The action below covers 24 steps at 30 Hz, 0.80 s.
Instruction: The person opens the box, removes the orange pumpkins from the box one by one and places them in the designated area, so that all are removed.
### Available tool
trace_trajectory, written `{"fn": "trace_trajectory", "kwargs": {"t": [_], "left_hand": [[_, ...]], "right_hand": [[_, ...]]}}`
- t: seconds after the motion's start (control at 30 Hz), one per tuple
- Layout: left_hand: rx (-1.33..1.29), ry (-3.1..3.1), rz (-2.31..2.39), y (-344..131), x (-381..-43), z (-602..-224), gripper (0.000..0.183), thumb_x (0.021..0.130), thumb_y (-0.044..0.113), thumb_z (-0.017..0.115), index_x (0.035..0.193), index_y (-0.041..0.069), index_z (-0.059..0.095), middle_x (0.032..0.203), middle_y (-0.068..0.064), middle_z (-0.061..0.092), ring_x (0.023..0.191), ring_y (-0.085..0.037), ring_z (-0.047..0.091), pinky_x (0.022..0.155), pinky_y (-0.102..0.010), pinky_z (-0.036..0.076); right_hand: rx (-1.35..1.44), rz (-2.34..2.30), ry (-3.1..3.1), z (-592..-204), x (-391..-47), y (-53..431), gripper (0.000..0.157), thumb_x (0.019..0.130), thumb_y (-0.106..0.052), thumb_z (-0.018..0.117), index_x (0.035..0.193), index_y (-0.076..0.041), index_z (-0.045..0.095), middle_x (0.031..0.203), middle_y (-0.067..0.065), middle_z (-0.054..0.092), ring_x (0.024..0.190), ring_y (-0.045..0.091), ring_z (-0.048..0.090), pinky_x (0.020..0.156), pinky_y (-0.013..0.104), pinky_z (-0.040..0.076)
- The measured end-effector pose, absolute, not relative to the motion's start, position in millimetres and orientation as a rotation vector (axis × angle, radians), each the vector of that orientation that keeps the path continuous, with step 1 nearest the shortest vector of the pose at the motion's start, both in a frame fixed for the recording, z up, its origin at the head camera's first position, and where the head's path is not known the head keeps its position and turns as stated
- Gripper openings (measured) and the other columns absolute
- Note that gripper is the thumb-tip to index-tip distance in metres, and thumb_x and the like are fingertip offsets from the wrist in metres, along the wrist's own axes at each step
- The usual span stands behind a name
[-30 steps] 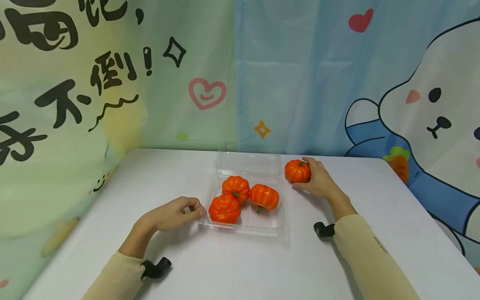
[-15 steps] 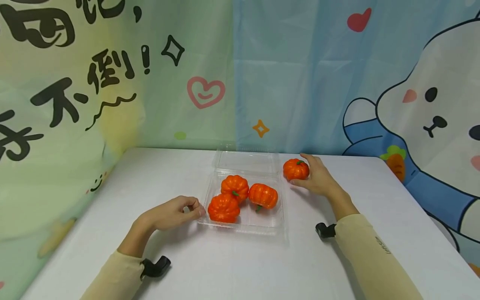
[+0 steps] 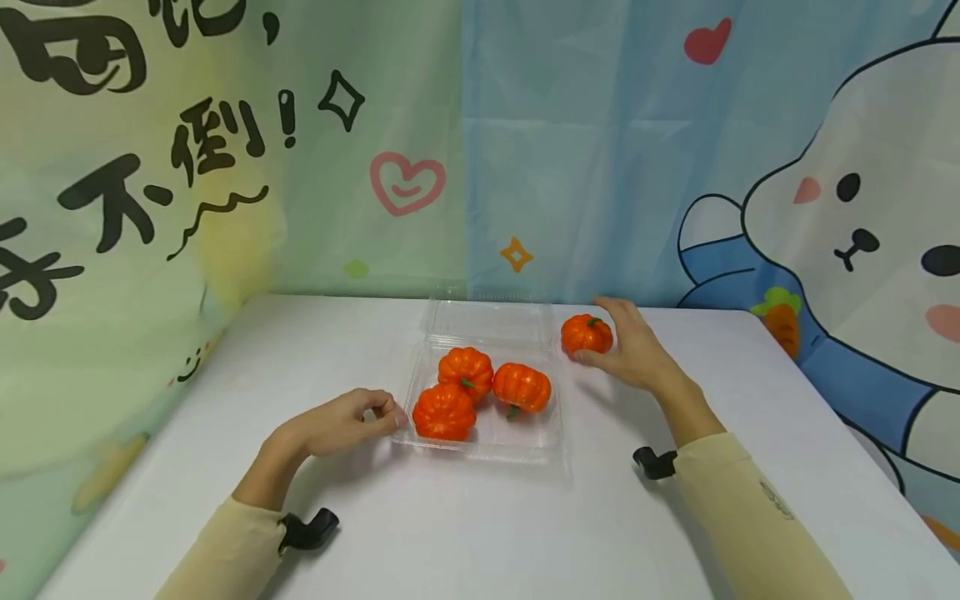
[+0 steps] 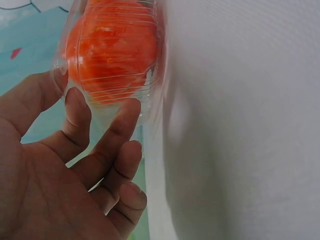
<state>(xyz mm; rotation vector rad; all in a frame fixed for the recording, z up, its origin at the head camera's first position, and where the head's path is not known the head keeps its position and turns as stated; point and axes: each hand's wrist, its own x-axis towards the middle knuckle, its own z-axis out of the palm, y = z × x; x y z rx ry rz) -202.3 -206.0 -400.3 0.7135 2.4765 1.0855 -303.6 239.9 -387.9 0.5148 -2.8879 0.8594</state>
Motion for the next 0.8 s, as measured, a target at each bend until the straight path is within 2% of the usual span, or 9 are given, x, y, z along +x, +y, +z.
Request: {"fn": "trace_trajectory", "kwargs": {"t": [0.17,0.4,0.8], "left_hand": [[0.714,2.458,1.093,-206.3,-201.4,-401.4,0.024,0.106,0.029,0.055,0.098,0.010,0.067,0.104,-0.001,0.068,0.106,-0.020,0.056,0.092,-0.037,0.043],[0.741,2.482,1.080,-206.2,-202.0,-401.0,0.021,0.106,0.027,0.056,0.096,0.011,0.065,0.096,0.000,0.065,0.098,-0.019,0.054,0.084,-0.031,0.042],[0.763,2.483,1.084,-207.2,-202.6,-400.8,0.021,0.105,0.029,0.057,0.101,0.011,0.067,0.093,-0.001,0.064,0.093,-0.019,0.054,0.082,-0.029,0.041]], "right_hand": [[0.593,0.829,-2.860,-382.4,-293.9,233.5,0.087,0.089,-0.031,0.082,0.157,-0.008,0.032,0.158,0.024,0.030,0.145,0.046,0.033,0.113,0.067,0.031],[0.694,0.803,-2.793,-376.5,-281.9,220.6,0.081,0.090,-0.031,0.080,0.155,-0.010,0.036,0.155,0.020,0.035,0.139,0.044,0.042,0.110,0.063,0.039],[0.814,0.817,-2.738,-376.2,-270.8,206.8,0.075,0.091,-0.030,0.079,0.152,-0.010,0.041,0.154,0.015,0.039,0.138,0.039,0.046,0.109,0.061,0.041]]}}
